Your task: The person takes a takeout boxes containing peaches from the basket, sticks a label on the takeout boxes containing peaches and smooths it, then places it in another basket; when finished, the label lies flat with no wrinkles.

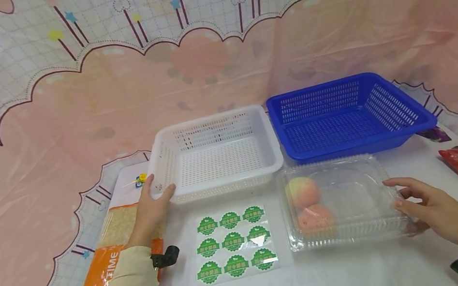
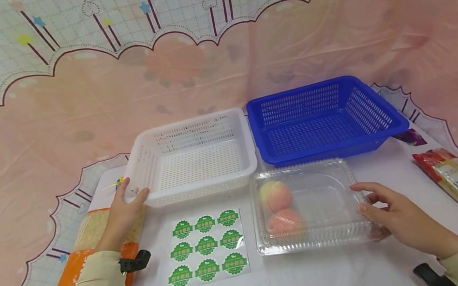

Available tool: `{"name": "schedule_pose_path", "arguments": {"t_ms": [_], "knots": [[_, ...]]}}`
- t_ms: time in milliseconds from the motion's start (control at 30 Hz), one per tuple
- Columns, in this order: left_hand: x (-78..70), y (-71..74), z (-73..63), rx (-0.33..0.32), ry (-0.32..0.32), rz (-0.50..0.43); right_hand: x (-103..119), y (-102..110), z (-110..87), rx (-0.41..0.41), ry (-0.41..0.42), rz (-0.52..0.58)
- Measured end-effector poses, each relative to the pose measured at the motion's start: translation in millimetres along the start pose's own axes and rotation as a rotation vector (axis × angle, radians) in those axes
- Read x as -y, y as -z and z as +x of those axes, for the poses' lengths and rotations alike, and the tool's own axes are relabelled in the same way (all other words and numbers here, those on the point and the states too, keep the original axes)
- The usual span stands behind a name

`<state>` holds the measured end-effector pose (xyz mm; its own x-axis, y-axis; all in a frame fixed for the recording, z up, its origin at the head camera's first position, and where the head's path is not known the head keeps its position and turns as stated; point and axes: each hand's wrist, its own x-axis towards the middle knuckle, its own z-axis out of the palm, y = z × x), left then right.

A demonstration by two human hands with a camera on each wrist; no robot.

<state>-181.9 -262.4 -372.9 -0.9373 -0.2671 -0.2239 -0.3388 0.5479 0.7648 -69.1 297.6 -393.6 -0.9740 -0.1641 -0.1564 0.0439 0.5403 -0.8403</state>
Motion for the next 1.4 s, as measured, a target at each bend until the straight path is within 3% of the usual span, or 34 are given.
{"name": "schedule_pose_path", "arguments": {"t_ms": [867, 1400], "knots": [[-0.6, 0.9, 1.3, 0.004, -0.027, -0.003, -4.6, 12.9, 29.5, 0.085, 0.005, 0.053], [0.8, -0.2, 0.4, -0.003, -0.017, 0.001, -5.8, 17.7, 30.8, 0.084, 0.013, -0.032]]}}
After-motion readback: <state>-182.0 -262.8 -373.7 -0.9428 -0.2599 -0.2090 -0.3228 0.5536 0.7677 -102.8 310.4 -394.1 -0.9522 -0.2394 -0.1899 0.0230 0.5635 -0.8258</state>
